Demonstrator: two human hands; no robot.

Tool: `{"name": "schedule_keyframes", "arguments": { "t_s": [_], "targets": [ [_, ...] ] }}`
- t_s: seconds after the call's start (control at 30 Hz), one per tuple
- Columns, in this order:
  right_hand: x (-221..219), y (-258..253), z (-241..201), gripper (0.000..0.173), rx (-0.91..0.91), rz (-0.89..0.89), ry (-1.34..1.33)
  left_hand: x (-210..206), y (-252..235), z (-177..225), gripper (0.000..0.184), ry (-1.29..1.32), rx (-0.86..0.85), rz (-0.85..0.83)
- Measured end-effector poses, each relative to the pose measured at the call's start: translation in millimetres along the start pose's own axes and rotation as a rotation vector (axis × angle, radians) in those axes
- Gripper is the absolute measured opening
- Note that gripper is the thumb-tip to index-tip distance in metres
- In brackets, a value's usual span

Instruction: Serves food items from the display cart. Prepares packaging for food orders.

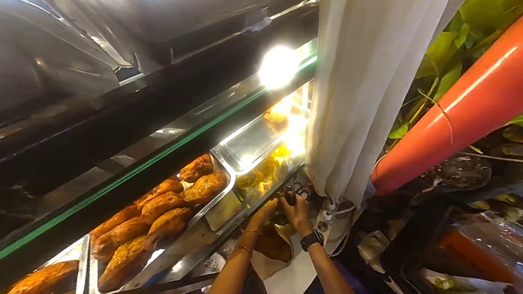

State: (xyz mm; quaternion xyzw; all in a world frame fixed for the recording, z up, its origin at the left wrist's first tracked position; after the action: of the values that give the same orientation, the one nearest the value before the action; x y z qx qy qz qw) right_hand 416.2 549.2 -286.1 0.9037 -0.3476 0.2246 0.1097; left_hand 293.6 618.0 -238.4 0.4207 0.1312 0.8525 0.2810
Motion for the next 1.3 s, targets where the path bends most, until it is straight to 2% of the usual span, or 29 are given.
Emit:
{"name": "schedule_keyframes", "arguments": {
  "t_s": [0.1,0.27,0.37,0.53,0.63,0.7,0.77,0.83,0.9,0.97,1.07,1.23,1.27,1.3],
  "targets": [
    [-5.7,5.8,-2.7,0.029,0.007,0.023,0.071,-2.1,-8.1,-4.7,0.042,-0.085,-0.007,0.125],
    [-4.5,3.9,-11.6,0.027,-0.047,0.076,0.088,-10.8,-15.8,-5.6,0.041,-0.203,-0.037,0.242],
    [-5.2,-9.0,-6.5,0.029,-0.03,0.025,0.08,-7.9,-14.9,-13.5,0.04,-0.07,-0.074,0.208],
    [-5.4,-21.9,1.4,0.029,0.016,-0.08,0.059,-5.3,-11.8,-48.5,0.041,0.345,-0.045,0.019],
    [-8.9,-23.8,4.4,0.027,0.005,-0.128,0.022,-3.5,-8.7,-78.9,0.044,0.257,0.057,0.043],
    [-12.8,-26.5,7.2,0.026,0.008,-0.165,0.0,1.9,2.0,-112.5,0.044,0.154,0.144,0.127],
    [-17.1,-29.6,8.1,0.026,0.008,-0.223,-0.012,6.1,4.5,-123.9,0.045,0.109,0.188,0.168],
    [-19.5,-33.0,8.2,0.028,0.032,-0.275,-0.018,14.0,8.6,-122.2,0.045,0.146,0.199,0.212],
    [-19.3,-36.9,8.6,0.028,0.082,-0.296,-0.029,38.4,36.8,-91.7,0.04,0.205,0.192,0.223],
    [-20.0,-39.3,8.6,0.025,0.143,-0.304,-0.071,57.4,54.3,-69.2,0.033,0.248,0.111,0.274],
    [-22.3,-41.1,6.8,0.021,0.193,-0.34,-0.163,55.5,50.2,-55.6,0.031,0.303,0.054,0.284],
    [-21.0,-40.6,4.1,0.024,0.192,-0.449,-0.139,33.8,24.4,-77.2,0.043,0.055,0.154,0.225],
    [-19.9,-40.4,4.3,0.025,0.191,-0.464,-0.119,30.1,24.6,-83.8,0.044,0.043,0.163,0.234],
    [-19.2,-40.7,6.0,0.025,0.186,-0.476,-0.109,27.4,23.5,-90.1,0.043,0.049,0.127,0.312]
  ]
}}
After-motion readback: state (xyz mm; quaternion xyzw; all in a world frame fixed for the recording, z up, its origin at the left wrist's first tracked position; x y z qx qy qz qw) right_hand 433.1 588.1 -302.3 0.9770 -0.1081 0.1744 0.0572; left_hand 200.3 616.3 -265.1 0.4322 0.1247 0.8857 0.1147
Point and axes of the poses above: each hand's wrist, its own y-axis away from the middle knuckle, its own x-axis out of the back of the hand, z = x × y, the point moved 9 cm from there along -y, towards the middle knuckle, and after that the axes turned 6 degrees about z, right-handed, at the moved point
